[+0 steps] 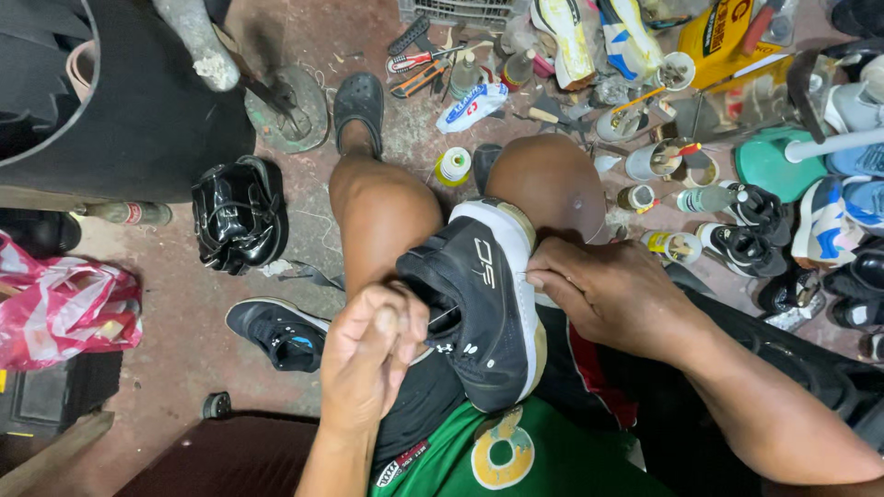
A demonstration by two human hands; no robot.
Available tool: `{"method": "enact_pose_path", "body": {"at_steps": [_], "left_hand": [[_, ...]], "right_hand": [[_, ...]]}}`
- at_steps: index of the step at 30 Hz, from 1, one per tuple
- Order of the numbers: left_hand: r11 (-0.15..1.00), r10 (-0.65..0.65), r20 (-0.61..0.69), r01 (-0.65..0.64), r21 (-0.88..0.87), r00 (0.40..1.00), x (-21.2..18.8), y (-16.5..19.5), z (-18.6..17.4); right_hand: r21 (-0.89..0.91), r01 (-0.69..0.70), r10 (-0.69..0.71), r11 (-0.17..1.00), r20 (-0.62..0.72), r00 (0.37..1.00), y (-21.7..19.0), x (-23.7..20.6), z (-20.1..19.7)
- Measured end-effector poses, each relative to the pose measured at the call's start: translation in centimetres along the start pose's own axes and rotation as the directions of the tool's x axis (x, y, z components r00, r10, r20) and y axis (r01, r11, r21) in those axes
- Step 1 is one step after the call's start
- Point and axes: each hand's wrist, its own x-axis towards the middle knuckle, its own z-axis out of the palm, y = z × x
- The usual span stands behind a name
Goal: The person sews a black and white sneaker using a needle and white thread. They repeatedly push the needle through the shoe's upper and pull the thread tight, working on the same area throughout the clip.
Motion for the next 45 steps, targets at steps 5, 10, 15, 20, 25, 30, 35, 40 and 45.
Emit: {"method": "enact_pose_path", "body": {"at_steps": [5, 10, 15, 20, 25, 30, 35, 40, 45], "left_hand": [[0.447, 0.224, 0.006, -0.109, 0.888, 0.974, 0.7, -0.2, 1.4], [0.298, 0.202, 0.153, -0.209, 0.931, 0.967, 2.3, -0.1, 2.6], [0.272, 0.039, -0.01, -0.001, 0.962, 0.999, 3.4, -0.2, 2.4], [0.344, 0.062, 0.096, -0.111, 0.933, 0.993, 3.9, 0.0, 2.4], [0.427, 0.117, 0.188, -0.221, 0.877, 0.975, 4.4, 0.5, 2.8], [0.261, 0.077, 0.062, -0.08, 0.962, 0.995, 4.2, 0.7, 3.2], [0.218, 0.085, 0.084, -0.101, 0.971, 0.993, 3.7, 0.5, 3.4], [0.205, 0.07, 0.058, -0.071, 0.976, 0.996, 3.6, 0.5, 3.2], [0.227, 0.022, 0.026, -0.031, 0.973, 0.999, 3.7, 0.5, 3.1]], "right_hand": [[-0.114, 0.106, -0.11, 0.988, -0.028, 0.994, 0.3, -0.1, 0.1], [-0.247, 0.126, -0.099, 0.961, 0.118, 0.988, 0.6, 0.2, -0.1], [-0.157, 0.189, -0.163, 0.969, 0.164, 0.973, 1.0, 0.7, -0.2], [-0.126, 0.288, -0.277, 0.949, 0.101, 0.956, 1.3, 0.7, 0.0], [-0.136, 0.3, -0.293, 0.944, 0.068, 0.954, 0.8, 0.7, -0.1], [-0.231, 0.231, -0.226, 0.945, 0.049, 0.973, -1.4, 0.5, -0.7], [-0.346, 0.21, -0.21, 0.915, 0.036, 0.977, -3.2, 0.0, -0.4], [-0.427, 0.244, -0.241, 0.871, 0.062, 0.968, -2.2, 0.3, -0.2], [-0.451, 0.293, -0.284, 0.843, 0.09, 0.955, -0.7, 0.6, -0.6]]}}
